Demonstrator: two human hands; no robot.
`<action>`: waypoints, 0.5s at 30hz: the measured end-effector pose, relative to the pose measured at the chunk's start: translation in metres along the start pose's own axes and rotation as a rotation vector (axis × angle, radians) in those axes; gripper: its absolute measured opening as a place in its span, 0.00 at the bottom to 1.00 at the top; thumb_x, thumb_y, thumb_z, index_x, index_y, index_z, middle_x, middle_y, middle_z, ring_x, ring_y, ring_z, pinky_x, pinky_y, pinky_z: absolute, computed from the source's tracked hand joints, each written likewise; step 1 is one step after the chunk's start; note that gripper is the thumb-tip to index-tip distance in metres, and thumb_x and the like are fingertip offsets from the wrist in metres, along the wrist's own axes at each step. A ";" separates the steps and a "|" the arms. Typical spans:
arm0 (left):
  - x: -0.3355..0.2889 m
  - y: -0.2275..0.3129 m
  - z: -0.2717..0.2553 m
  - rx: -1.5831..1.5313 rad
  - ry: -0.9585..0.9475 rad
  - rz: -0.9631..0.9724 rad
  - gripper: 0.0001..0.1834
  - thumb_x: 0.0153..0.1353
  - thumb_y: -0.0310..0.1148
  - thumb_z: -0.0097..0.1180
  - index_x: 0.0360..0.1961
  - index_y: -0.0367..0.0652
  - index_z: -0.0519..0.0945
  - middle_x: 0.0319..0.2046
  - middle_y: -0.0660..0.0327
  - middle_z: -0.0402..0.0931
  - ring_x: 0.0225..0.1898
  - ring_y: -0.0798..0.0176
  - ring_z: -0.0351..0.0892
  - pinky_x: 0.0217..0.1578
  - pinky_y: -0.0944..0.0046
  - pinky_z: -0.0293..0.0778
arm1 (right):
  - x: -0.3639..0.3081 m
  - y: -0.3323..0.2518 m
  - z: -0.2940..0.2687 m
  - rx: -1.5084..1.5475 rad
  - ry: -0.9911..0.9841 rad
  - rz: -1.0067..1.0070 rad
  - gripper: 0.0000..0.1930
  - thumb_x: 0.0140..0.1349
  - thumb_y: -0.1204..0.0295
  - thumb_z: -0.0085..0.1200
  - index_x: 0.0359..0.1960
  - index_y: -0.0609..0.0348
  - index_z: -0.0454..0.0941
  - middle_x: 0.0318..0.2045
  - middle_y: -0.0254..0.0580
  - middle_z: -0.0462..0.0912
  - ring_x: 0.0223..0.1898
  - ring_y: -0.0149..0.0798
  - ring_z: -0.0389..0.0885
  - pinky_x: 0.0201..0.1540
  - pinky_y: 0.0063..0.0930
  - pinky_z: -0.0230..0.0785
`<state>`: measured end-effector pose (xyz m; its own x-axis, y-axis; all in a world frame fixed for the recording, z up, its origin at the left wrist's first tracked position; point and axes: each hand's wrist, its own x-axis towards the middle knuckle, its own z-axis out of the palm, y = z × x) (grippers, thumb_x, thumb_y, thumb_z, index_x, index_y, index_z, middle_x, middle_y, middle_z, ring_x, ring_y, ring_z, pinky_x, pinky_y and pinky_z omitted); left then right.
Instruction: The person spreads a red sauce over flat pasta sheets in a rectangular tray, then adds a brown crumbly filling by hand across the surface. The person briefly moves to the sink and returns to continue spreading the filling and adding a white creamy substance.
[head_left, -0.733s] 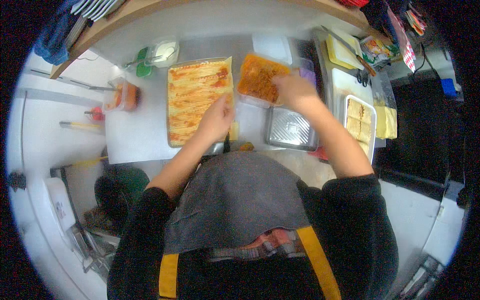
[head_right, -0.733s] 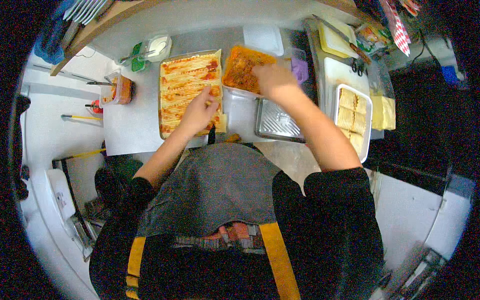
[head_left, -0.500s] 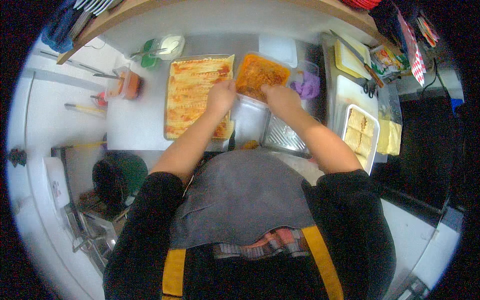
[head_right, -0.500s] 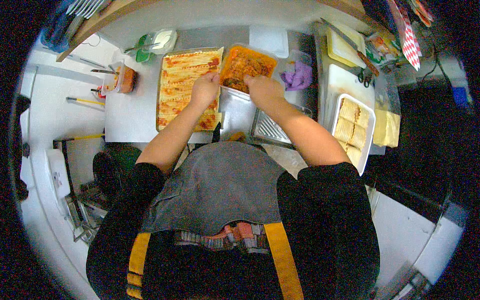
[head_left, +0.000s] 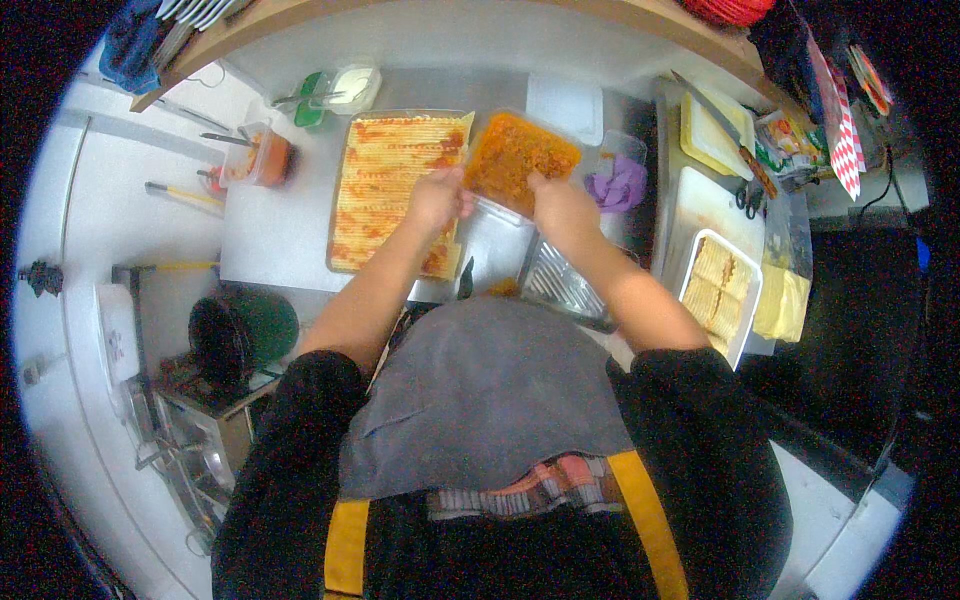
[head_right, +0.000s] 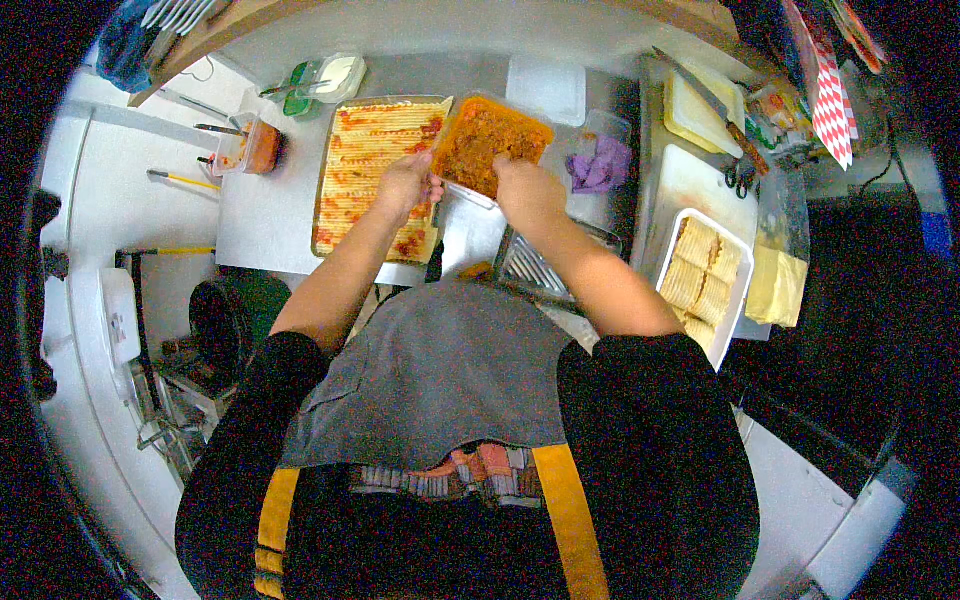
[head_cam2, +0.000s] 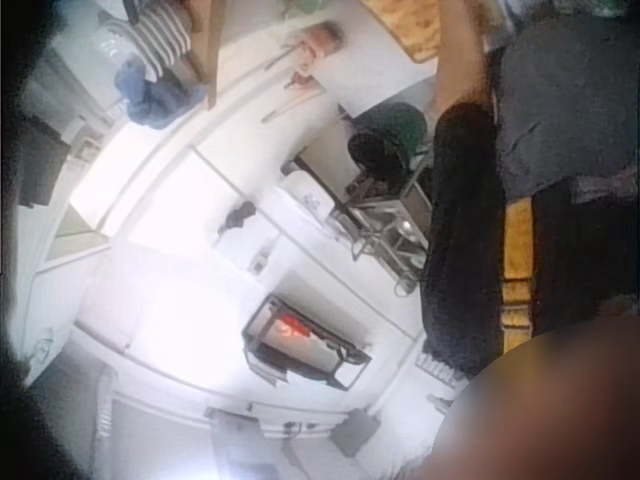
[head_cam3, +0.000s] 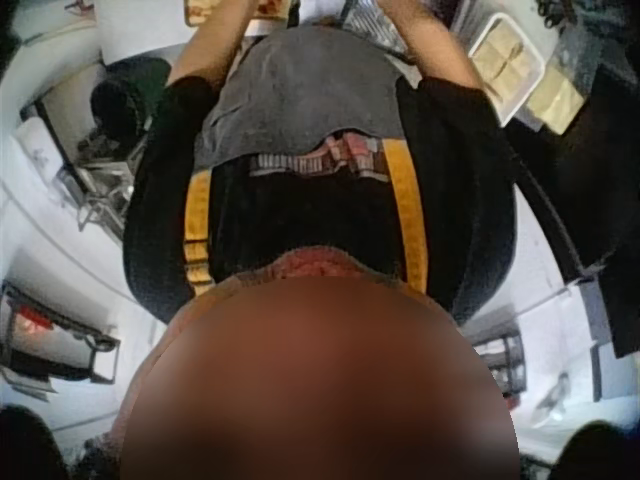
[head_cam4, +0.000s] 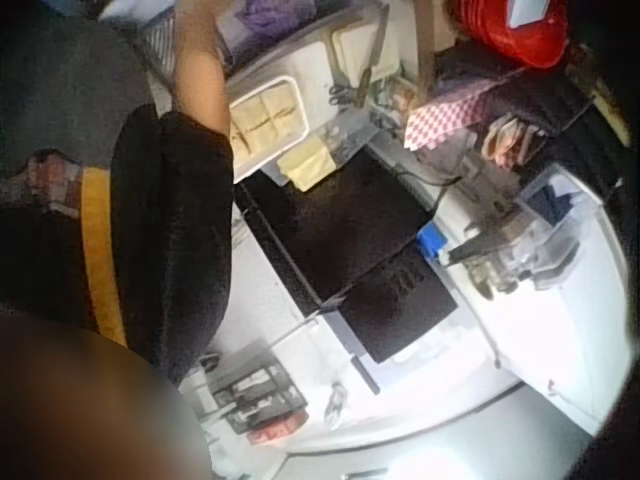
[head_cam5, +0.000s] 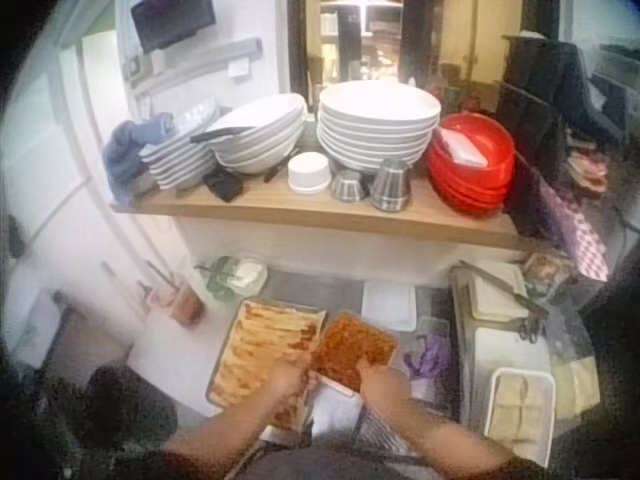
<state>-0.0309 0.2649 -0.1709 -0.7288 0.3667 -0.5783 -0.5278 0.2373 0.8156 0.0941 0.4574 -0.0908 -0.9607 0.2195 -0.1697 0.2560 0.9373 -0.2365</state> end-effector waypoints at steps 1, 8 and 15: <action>0.001 -0.001 0.000 -0.029 0.001 0.001 0.23 0.79 0.42 0.47 0.66 0.41 0.72 0.31 0.59 0.78 0.28 0.60 0.82 0.31 0.61 0.84 | -0.003 0.002 -0.002 0.018 0.023 -0.035 0.13 0.71 0.68 0.43 0.46 0.55 0.81 0.37 0.56 0.87 0.41 0.59 0.88 0.43 0.57 0.79; -0.001 -0.004 0.001 -0.071 -0.001 0.030 0.22 0.78 0.43 0.48 0.65 0.41 0.72 0.29 0.59 0.78 0.28 0.60 0.83 0.32 0.61 0.85 | 0.021 0.015 -0.015 0.059 0.144 0.001 0.14 0.69 0.69 0.43 0.47 0.54 0.83 0.37 0.56 0.88 0.41 0.58 0.89 0.42 0.56 0.80; -0.004 -0.003 0.001 -0.086 0.021 0.021 0.22 0.78 0.43 0.48 0.64 0.40 0.73 0.29 0.59 0.78 0.28 0.61 0.83 0.33 0.60 0.85 | 0.010 -0.007 0.016 0.070 -0.054 -0.056 0.14 0.67 0.71 0.42 0.47 0.57 0.81 0.39 0.58 0.87 0.43 0.58 0.88 0.44 0.56 0.80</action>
<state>-0.0261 0.2635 -0.1710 -0.7486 0.3518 -0.5620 -0.5472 0.1509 0.8233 0.0845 0.4487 -0.1063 -0.9672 0.1505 -0.2046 0.2104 0.9260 -0.3134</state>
